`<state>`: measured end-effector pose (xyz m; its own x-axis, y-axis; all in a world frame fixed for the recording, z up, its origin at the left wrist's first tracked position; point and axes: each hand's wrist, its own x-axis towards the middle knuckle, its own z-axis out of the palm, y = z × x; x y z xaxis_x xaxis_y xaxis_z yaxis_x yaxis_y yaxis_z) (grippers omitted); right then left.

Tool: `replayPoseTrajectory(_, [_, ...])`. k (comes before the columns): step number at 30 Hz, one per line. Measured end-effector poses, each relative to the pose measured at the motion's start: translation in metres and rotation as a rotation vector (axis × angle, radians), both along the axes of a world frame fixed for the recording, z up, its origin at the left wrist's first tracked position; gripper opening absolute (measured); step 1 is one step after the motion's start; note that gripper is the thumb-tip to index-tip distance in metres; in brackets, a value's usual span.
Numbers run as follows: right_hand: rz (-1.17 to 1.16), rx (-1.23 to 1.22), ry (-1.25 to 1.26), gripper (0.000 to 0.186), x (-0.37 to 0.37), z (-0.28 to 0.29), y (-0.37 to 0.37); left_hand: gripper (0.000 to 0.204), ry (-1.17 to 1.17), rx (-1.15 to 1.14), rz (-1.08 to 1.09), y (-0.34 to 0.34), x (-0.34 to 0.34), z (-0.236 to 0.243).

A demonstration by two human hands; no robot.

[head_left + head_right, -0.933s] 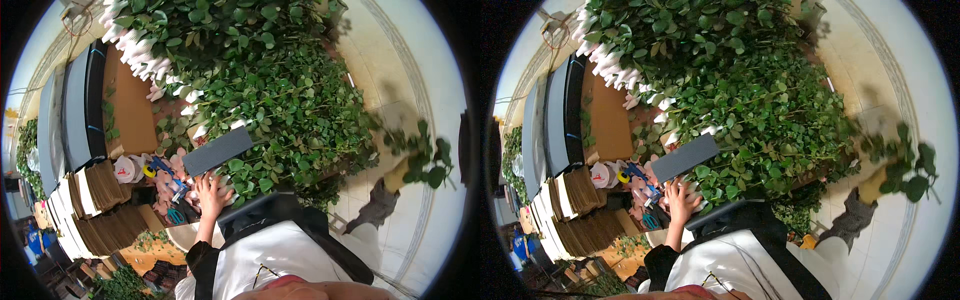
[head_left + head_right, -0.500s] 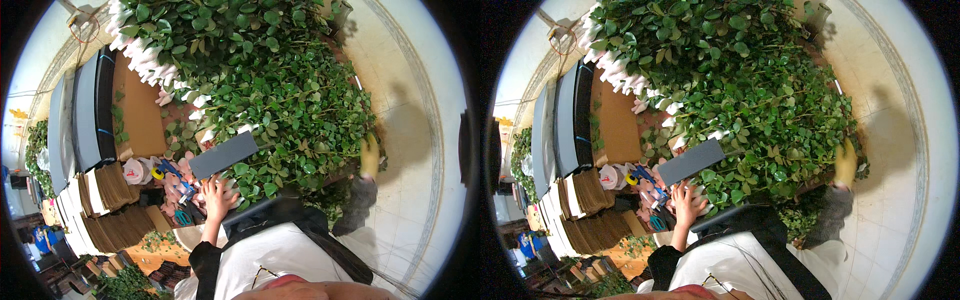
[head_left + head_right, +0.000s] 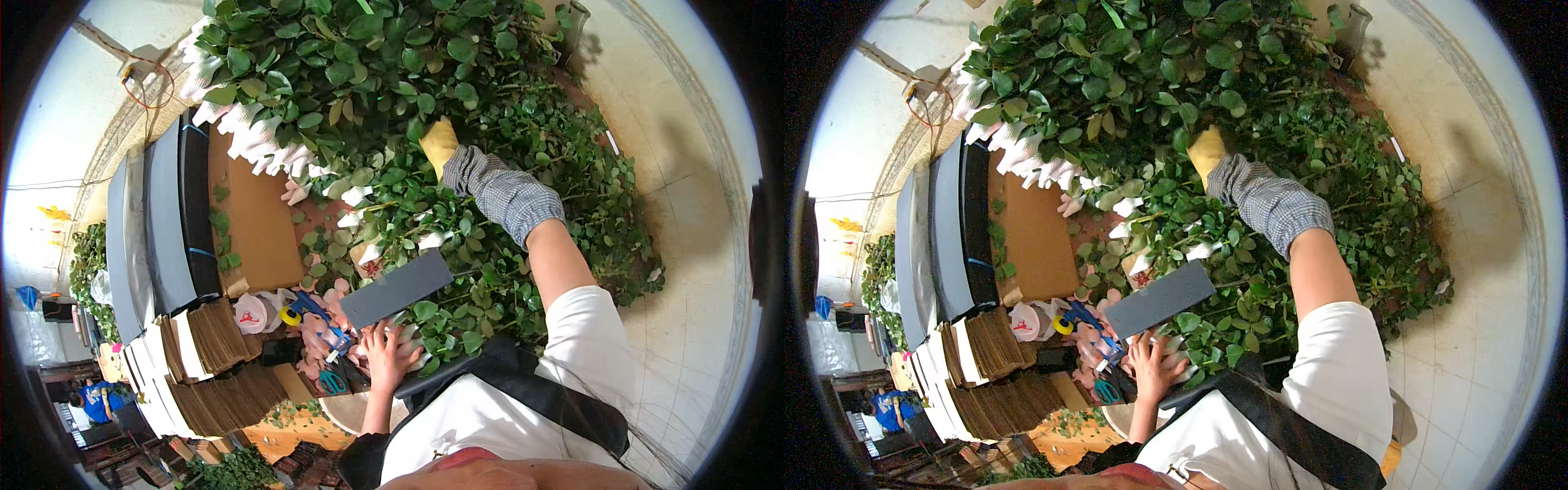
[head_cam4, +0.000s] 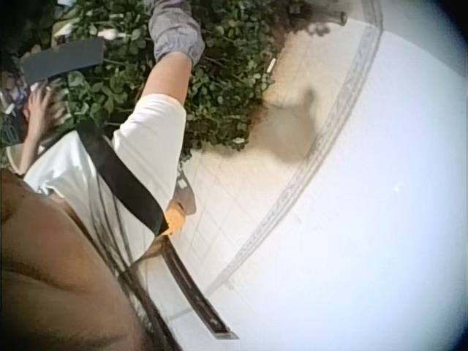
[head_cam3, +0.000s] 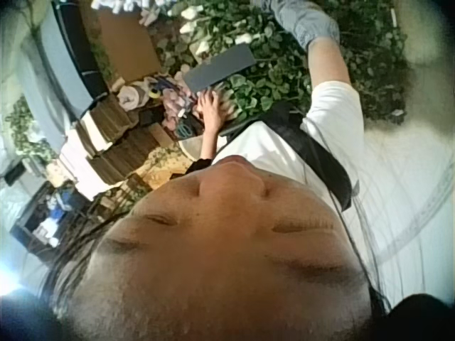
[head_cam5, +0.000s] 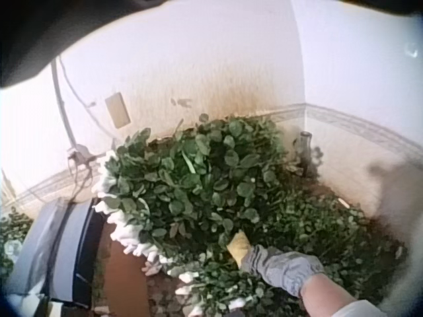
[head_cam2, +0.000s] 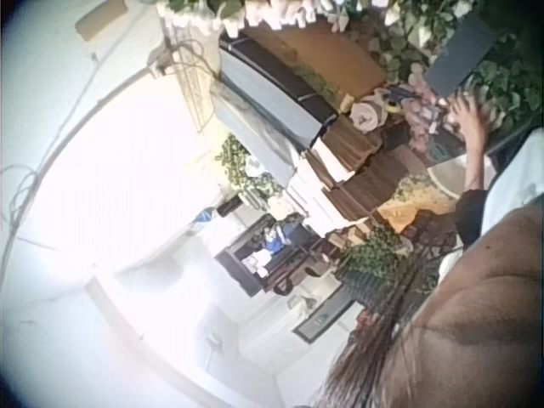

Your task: The person picks up pink flower heads from a large pile of greenery and places them into a black tray with individual compartments, then covers the tray with a plastic film.

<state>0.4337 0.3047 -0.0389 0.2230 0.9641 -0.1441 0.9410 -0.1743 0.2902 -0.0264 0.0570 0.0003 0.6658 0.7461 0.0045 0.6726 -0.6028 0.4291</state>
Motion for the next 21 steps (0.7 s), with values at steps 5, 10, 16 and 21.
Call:
replayPoseTrajectory(5, [-0.019,0.548,0.164,0.024,-0.007,0.049,-0.034,0.067,-0.021,-0.031,0.003,-0.002,-0.002,-0.001])
replayPoseTrajectory(10, [-0.017,0.586,0.412,0.031,0.005,0.087,-0.07,0.067,-0.075,-0.028,-0.016,0.001,0.006,-0.004])
replayPoseTrajectory(16, [0.506,0.733,0.594,0.031,-0.025,0.118,-0.125,0.068,-0.048,-0.016,-0.024,0.003,0.0,-0.005])
replayPoseTrajectory(21, [0.03,0.877,0.214,0.012,0.026,0.156,-0.196,0.068,-0.079,0.04,0.006,0.0,-0.005,-0.013])
